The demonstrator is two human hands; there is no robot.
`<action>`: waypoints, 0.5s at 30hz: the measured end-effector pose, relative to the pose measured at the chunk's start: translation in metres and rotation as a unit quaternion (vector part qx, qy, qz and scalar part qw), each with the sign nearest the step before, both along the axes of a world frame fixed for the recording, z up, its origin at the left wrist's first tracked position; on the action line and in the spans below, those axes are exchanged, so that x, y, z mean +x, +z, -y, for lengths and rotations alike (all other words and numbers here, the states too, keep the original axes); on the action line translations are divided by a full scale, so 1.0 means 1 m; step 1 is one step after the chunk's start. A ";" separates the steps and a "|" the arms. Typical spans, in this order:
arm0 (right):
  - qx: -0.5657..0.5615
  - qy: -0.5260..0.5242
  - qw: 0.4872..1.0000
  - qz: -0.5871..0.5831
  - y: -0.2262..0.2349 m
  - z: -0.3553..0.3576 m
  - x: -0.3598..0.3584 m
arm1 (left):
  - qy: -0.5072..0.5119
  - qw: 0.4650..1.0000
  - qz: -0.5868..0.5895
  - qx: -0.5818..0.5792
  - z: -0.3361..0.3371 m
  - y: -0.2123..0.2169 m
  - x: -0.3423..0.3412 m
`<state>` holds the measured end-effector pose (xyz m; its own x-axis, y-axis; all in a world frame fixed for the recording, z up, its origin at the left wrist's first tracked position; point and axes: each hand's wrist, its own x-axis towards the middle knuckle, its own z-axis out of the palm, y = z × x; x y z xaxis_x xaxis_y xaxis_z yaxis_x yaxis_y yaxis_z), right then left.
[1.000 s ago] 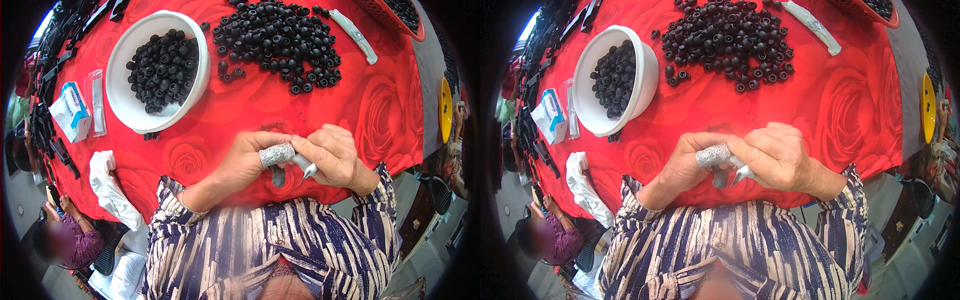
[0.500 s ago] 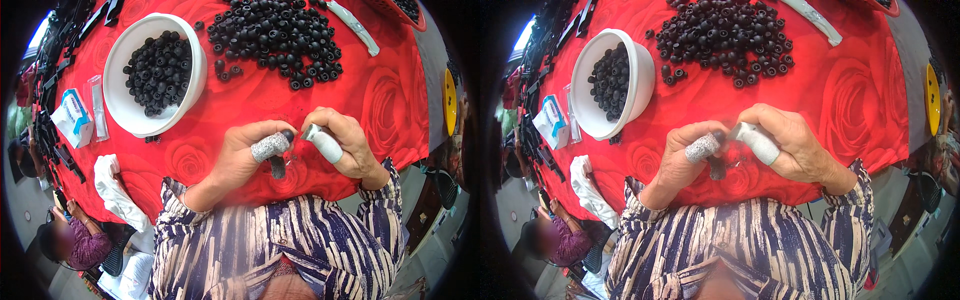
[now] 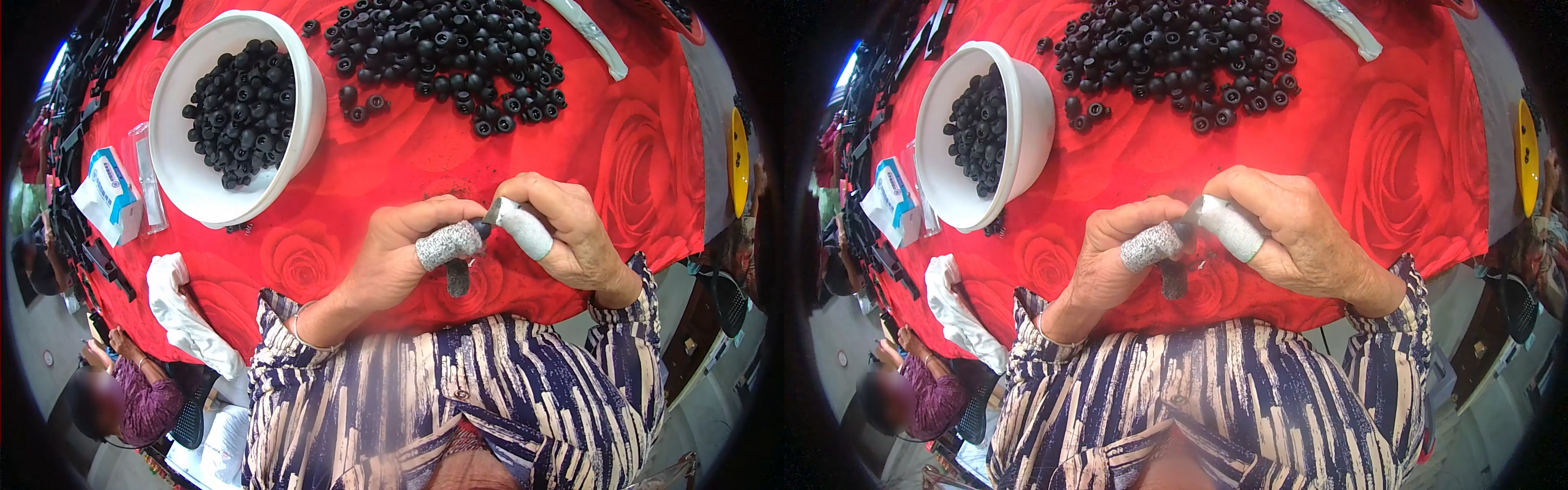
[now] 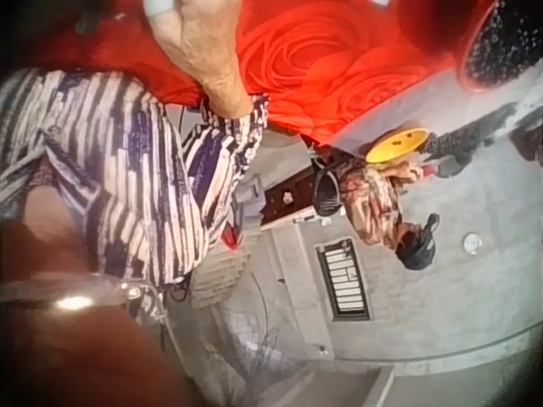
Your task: The person assembles black plastic parts using a cylindrical assembly tool on a workshop table.
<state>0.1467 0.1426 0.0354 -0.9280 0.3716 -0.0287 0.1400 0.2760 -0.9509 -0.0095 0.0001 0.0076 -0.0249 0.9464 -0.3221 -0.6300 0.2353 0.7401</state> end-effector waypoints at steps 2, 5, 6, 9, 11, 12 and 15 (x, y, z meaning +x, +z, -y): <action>0.004 0.005 1.000 0.003 0.000 0.000 0.000 | 0.006 1.000 0.018 0.008 0.000 -0.001 0.001; 0.005 0.007 1.000 0.003 -0.003 -0.001 0.001 | -0.002 1.000 0.027 -0.008 0.000 0.000 0.000; 0.005 0.007 1.000 0.003 -0.003 -0.001 0.000 | -0.002 1.000 0.027 -0.009 0.000 0.000 0.000; 0.006 0.011 1.000 -0.005 -0.004 -0.001 0.000 | -0.002 0.998 0.050 -0.024 0.001 0.000 0.000; 0.010 0.019 1.000 -0.008 -0.004 -0.002 0.000 | -0.011 0.996 0.081 -0.045 0.000 -0.001 0.000; 0.009 0.018 1.000 -0.007 -0.003 -0.002 0.000 | -0.012 0.996 0.082 -0.045 0.000 -0.001 0.000; 0.021 0.022 1.000 -0.001 -0.003 -0.003 0.000 | -0.009 0.996 0.084 -0.042 -0.001 -0.001 0.000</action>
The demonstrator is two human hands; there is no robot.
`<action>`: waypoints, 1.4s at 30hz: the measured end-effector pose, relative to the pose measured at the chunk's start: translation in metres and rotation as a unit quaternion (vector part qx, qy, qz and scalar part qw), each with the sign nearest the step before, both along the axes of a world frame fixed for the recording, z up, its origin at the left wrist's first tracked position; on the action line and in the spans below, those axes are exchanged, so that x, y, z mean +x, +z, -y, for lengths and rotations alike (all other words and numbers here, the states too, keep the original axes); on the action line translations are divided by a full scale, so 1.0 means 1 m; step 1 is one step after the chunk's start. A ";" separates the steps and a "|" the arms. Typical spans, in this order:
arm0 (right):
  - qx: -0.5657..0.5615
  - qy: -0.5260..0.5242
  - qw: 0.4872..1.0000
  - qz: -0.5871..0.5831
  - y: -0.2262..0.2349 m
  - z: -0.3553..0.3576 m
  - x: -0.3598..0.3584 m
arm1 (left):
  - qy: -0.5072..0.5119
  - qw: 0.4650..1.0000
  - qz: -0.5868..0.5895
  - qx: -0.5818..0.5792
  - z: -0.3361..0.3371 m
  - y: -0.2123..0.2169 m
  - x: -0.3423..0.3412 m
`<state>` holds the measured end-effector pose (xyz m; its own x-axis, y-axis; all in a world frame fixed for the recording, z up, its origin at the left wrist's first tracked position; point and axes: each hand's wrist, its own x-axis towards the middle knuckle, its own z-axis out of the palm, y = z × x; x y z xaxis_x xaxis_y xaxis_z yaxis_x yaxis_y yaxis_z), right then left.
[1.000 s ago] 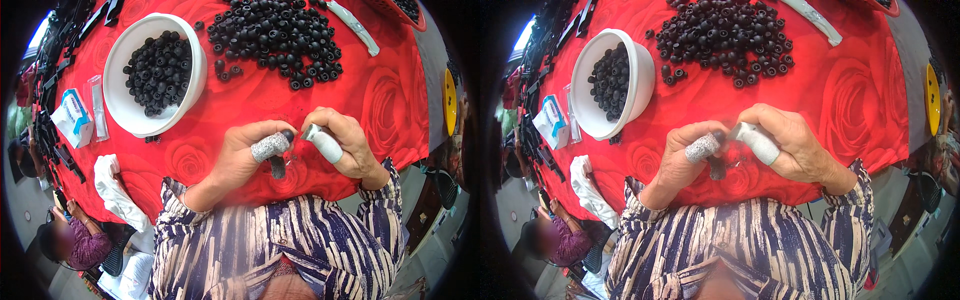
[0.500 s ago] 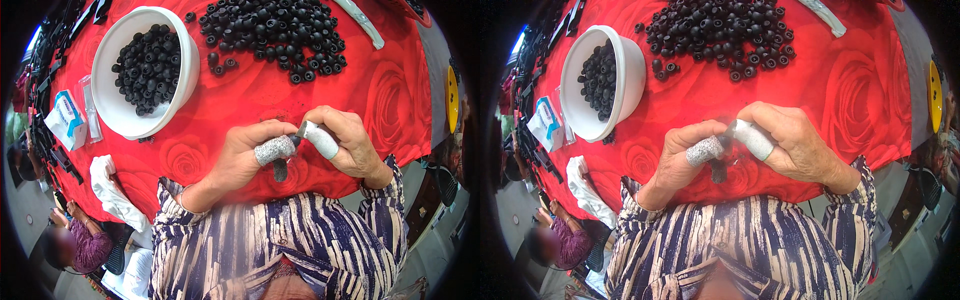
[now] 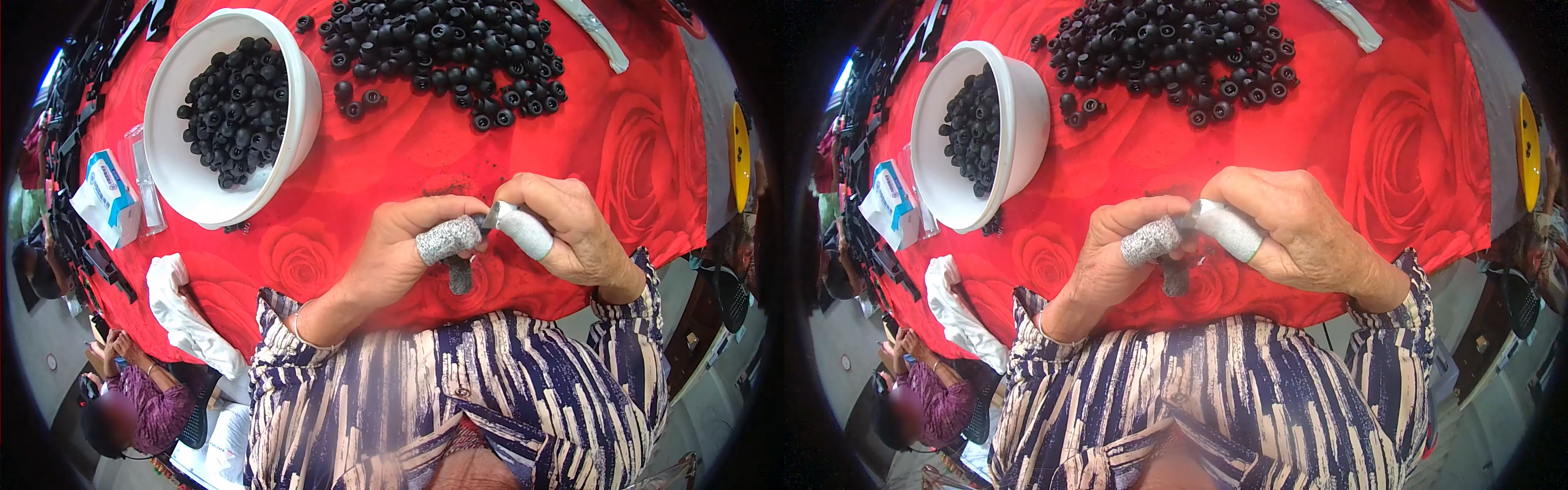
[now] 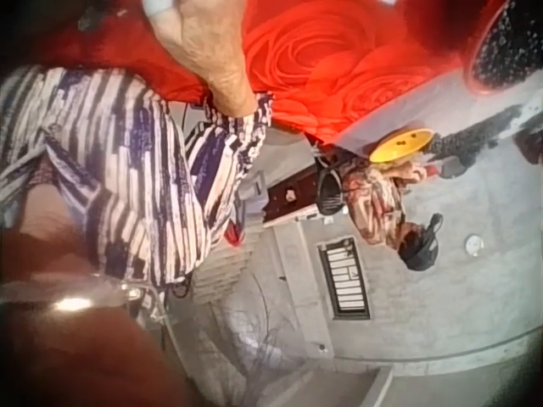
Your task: The person assembles black plastic parts using a cylindrical assembly tool on a workshop table.
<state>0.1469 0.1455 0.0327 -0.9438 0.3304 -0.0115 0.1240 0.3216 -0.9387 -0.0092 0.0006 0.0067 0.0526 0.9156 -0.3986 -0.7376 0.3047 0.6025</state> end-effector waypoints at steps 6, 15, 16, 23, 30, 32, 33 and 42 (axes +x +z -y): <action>-0.008 -0.068 0.998 -0.012 0.002 0.000 -0.001 | 0.021 0.999 0.025 0.022 -0.001 -0.002 0.000; 0.015 -0.053 0.998 -0.013 0.008 0.005 0.001 | 0.009 0.990 0.136 0.019 -0.001 -0.004 -0.002; 0.017 -0.052 0.998 -0.015 0.008 0.004 0.001 | 0.012 0.990 0.141 0.022 0.000 -0.004 -0.003; 0.023 -0.049 0.998 -0.037 0.003 0.010 0.002 | 0.031 0.982 0.182 0.051 0.000 -0.009 0.001; 0.092 -0.085 0.991 -0.051 0.001 0.012 0.002 | 0.041 0.979 0.194 0.040 0.000 -0.012 0.004; 0.104 -0.078 0.990 -0.062 0.005 0.012 0.000 | 0.055 0.989 0.133 0.033 0.000 -0.009 0.004; 0.117 -0.070 0.988 -0.072 0.006 0.012 -0.001 | 0.056 0.989 0.133 0.032 0.001 -0.009 0.005; 0.258 -0.022 0.952 -0.165 -0.010 0.010 -0.004 | 0.061 0.995 0.078 -0.029 0.001 -0.006 0.009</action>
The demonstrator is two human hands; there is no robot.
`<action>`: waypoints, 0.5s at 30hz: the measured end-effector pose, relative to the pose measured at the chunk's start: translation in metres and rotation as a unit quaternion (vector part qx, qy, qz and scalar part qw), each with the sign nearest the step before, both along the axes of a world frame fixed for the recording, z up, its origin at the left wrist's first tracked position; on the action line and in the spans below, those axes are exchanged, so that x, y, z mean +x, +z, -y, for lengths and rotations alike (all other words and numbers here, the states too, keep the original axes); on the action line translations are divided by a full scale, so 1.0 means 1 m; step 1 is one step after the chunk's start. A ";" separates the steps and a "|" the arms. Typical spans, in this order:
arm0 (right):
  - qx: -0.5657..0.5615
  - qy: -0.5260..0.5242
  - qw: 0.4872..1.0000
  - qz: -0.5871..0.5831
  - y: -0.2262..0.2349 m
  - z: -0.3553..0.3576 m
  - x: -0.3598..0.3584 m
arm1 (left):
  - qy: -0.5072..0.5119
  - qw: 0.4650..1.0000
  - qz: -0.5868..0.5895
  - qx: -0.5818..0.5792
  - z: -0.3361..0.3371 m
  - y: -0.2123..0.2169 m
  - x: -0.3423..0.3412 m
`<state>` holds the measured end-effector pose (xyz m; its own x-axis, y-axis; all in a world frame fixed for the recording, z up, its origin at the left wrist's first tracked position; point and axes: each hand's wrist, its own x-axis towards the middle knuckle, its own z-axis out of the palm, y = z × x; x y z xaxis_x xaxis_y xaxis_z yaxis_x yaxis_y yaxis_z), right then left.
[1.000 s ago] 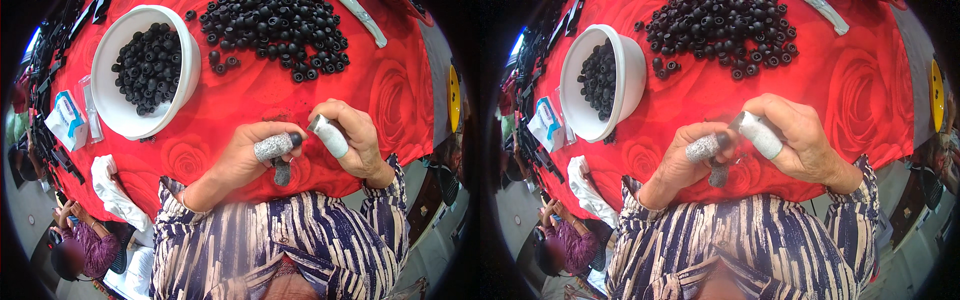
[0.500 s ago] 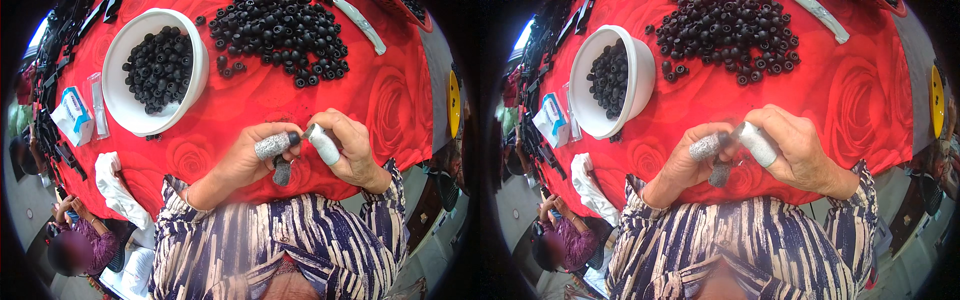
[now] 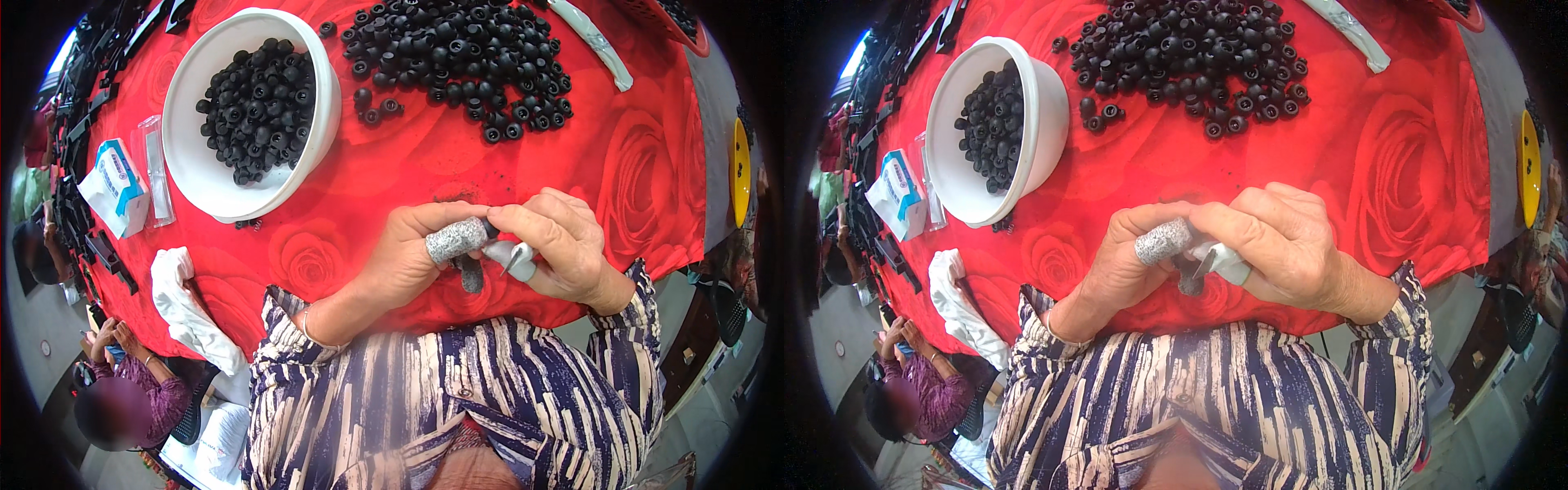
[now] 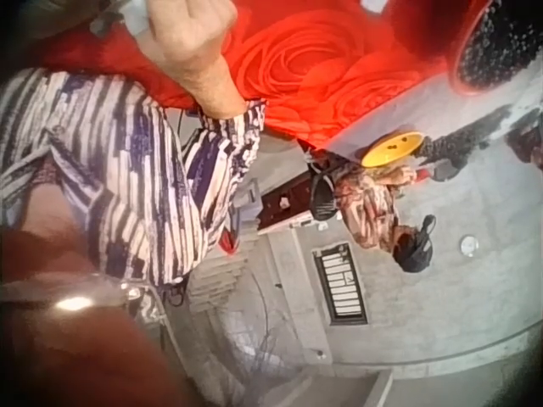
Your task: The person assembles black plastic parts using a cylindrical assembly tool on a workshop table.
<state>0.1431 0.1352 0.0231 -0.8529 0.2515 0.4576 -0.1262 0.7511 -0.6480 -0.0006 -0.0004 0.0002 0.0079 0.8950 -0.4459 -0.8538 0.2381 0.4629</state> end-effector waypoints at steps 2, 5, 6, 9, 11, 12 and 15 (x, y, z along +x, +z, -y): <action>0.002 -0.003 1.000 -0.004 -0.001 0.000 -0.001 | -0.025 0.999 0.001 0.021 -0.003 0.003 -0.002; -0.021 0.031 0.999 -0.006 0.001 -0.003 0.000 | -0.110 0.993 -0.006 0.030 -0.001 0.000 -0.014; -0.051 0.055 0.997 -0.003 0.002 -0.005 0.000 | -0.109 0.994 -0.005 0.029 -0.001 -0.001 -0.016; -0.066 0.078 0.995 -0.009 0.000 -0.005 0.001 | -0.148 0.988 -0.037 0.038 -0.001 -0.001 -0.018; -0.050 0.079 0.995 -0.018 -0.001 -0.003 0.002 | -0.118 0.992 -0.017 0.045 -0.001 0.001 -0.016; -0.027 0.068 0.997 -0.034 -0.001 -0.002 0.001 | -0.116 0.992 -0.016 0.046 -0.002 0.001 -0.014; 0.013 0.054 0.997 -0.053 0.001 -0.002 -0.001 | -0.079 0.993 -0.045 0.070 -0.001 0.005 -0.010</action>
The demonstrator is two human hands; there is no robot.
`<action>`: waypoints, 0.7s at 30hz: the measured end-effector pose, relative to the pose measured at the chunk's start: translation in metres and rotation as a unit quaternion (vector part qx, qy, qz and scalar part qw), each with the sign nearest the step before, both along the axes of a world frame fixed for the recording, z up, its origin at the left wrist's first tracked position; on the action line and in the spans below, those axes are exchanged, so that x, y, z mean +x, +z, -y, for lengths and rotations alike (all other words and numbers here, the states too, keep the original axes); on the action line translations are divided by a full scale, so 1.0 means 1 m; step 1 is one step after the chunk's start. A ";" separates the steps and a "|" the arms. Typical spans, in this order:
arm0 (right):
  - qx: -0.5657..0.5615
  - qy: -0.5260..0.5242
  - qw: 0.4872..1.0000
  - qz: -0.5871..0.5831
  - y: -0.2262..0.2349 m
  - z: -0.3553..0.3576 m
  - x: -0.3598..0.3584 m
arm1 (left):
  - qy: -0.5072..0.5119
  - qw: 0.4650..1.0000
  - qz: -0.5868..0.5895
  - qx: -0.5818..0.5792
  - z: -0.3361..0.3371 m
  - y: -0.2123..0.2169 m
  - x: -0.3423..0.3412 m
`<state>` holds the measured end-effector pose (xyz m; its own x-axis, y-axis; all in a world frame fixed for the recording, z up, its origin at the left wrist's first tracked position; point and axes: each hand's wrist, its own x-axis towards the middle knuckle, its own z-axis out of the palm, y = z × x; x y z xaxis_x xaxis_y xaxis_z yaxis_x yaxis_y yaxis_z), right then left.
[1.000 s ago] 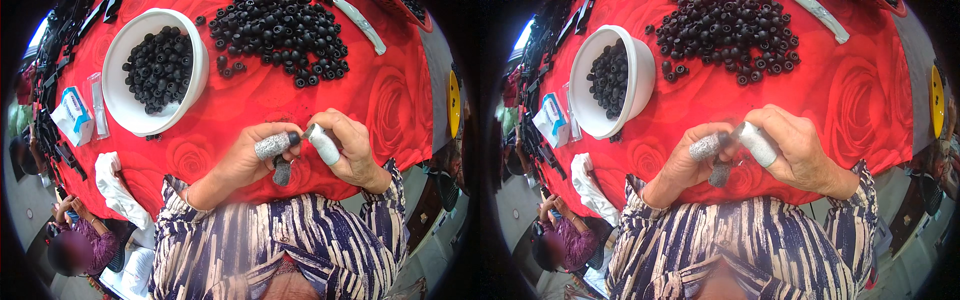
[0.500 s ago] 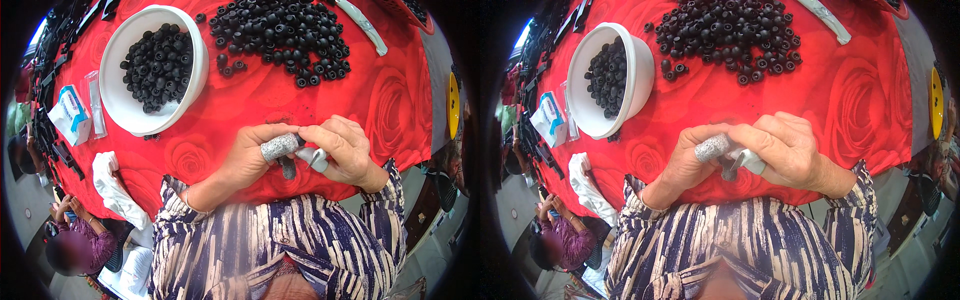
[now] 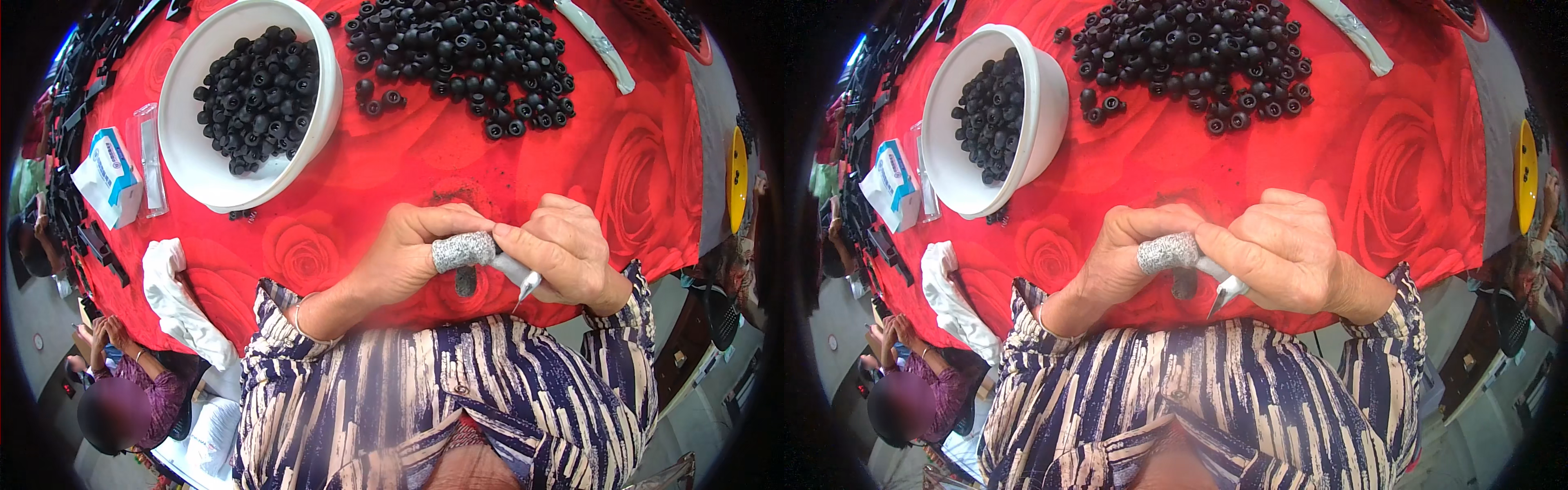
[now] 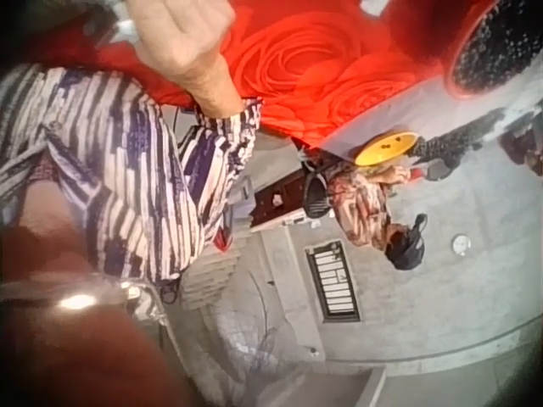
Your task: The person assembles black plastic parts using a cylindrical assembly tool on a workshop table.
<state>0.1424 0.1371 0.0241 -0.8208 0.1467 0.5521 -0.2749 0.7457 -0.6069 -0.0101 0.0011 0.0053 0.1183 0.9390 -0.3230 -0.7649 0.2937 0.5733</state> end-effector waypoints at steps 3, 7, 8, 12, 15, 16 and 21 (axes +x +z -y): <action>0.034 0.000 0.999 -0.010 -0.002 -0.002 0.001 | 0.012 0.997 -0.072 -0.004 -0.001 0.006 0.001; 0.072 0.005 0.997 -0.025 -0.003 -0.004 0.000 | 0.033 0.973 -0.220 0.060 0.000 0.003 0.001; 0.073 0.005 0.997 -0.024 -0.004 -0.004 0.000 | 0.042 0.962 -0.257 0.083 0.000 0.002 0.001; 0.082 0.004 0.997 -0.008 -0.003 -0.004 0.003 | 0.032 0.967 -0.246 0.053 -0.001 0.007 0.001; -0.011 0.004 0.999 0.039 0.003 -0.003 -0.002 | 0.031 0.973 -0.227 0.024 0.000 0.008 0.001; -0.105 -0.010 0.992 0.066 0.008 -0.004 -0.005 | 0.038 0.972 -0.229 0.035 0.000 0.005 0.002; -0.208 -0.001 0.957 0.202 0.016 -0.017 0.004 | 0.046 0.959 -0.274 0.062 0.001 0.004 0.003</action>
